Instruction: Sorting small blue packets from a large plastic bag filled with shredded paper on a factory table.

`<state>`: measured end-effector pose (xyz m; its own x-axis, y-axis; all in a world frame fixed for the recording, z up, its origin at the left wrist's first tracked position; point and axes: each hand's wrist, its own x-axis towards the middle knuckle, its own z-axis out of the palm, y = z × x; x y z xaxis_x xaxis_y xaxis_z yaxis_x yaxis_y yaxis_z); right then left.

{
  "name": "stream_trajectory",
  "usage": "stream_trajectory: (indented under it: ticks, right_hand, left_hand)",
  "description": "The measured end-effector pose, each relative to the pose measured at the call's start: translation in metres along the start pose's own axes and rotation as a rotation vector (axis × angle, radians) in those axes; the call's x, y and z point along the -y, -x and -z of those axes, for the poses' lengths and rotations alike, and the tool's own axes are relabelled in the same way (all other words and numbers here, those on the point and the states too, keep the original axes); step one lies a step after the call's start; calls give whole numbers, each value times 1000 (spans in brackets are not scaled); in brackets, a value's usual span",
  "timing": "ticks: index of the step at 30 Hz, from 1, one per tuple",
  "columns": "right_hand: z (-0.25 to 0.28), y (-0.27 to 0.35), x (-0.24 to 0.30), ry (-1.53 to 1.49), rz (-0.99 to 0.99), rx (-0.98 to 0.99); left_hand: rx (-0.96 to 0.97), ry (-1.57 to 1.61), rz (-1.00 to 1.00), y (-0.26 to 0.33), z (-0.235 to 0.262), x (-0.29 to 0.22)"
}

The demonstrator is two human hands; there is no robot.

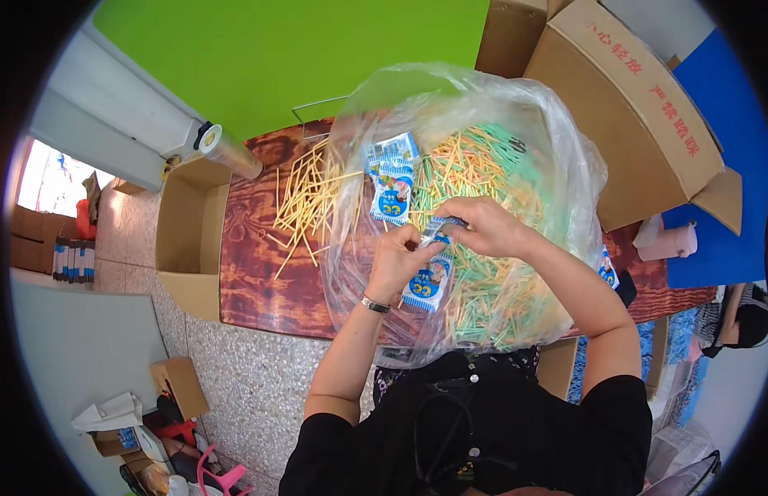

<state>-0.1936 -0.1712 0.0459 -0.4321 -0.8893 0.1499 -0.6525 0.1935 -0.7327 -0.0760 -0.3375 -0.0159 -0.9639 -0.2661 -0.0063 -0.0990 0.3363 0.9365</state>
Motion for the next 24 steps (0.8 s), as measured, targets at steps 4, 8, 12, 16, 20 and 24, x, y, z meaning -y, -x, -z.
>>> stream_trajectory:
  ticks: [4, 8, 12, 16, 20, 24]
  right_hand:
    - [26, -17, -73, -416, -165, -151]
    - [83, -29, -181, 364, -489, -232]
    - [90, -35, -213, 810, -642, -100]
    - [86, -37, -233, 879, -554, -110]
    - [83, -49, -237, 753, -643, -68]
    - [80, -41, -272, 762, -657, -53]
  left_hand:
    - [-64, 145, -27, -9, -11, 6]
    - [-44, 311, 48, -13, -28, 33]
    - [7, 159, 33, -6, -23, 38]
    - [15, 180, 47, -4, -21, 37]
    - [30, 228, 105, -2, -15, 43]
    - [49, 202, 96, -6, -16, 40]
